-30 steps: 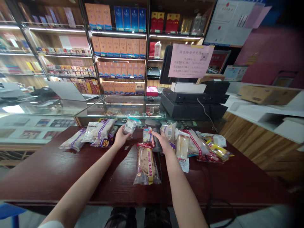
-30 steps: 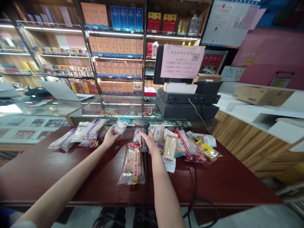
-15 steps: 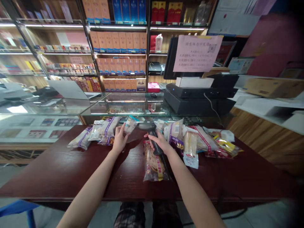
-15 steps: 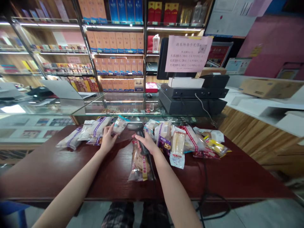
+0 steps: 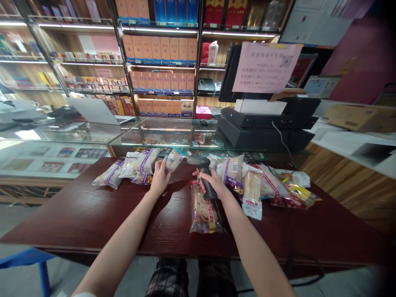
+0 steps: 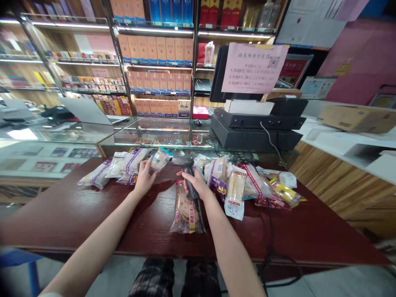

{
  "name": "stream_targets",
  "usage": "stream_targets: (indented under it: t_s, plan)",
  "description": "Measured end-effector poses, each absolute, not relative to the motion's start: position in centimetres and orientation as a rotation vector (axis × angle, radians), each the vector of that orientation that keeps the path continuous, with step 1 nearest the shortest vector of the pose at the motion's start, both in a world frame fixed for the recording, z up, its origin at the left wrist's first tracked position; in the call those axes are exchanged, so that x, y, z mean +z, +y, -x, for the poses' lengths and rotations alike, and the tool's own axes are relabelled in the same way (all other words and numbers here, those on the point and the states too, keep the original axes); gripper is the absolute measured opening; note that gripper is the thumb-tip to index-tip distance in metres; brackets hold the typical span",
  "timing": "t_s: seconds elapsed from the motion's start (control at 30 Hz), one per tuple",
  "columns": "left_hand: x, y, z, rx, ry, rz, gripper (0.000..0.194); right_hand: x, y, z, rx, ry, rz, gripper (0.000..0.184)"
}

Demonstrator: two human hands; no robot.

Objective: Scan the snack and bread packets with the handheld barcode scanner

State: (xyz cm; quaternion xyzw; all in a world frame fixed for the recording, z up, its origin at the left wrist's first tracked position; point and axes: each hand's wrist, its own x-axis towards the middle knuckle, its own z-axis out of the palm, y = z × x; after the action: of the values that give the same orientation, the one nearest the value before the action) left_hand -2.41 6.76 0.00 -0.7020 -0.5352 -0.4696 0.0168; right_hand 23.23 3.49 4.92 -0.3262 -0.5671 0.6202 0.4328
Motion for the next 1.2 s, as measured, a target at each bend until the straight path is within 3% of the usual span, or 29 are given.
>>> stream_targets:
  t_s: [0.3,0.47,0.63,0.83,0.97,1.2]
  plan:
    - [3.5,5.7,4.9,-1.603,-1.635,1.66,0.051,6.0,3.0,-23.5,1.557,-1.326,0.812,0.041]
    - [4.4,6.0,7.8,-1.573,-1.95,1.403,0.054,6.1,3.0,-23.8,1.538,-1.285,0.796,0.041]
    - [4.1,6.1,8.4,-1.435,-2.158,1.338,0.053,6.0,3.2,-24.0,1.528,-1.239,0.783,0.037]
    - [4.0,5.9,7.9,-1.282,-1.989,1.477,0.036,5.6,3.7,-24.4,1.533,-1.215,0.814,0.037]
    - [3.2,6.2,7.8,-1.142,-1.998,1.607,0.035,5.6,3.7,-24.6,1.516,-1.195,0.821,0.036]
    - [3.3,5.8,6.7,-1.177,-1.937,1.562,0.034,6.4,3.7,-26.2,1.428,-1.15,0.79,0.035]
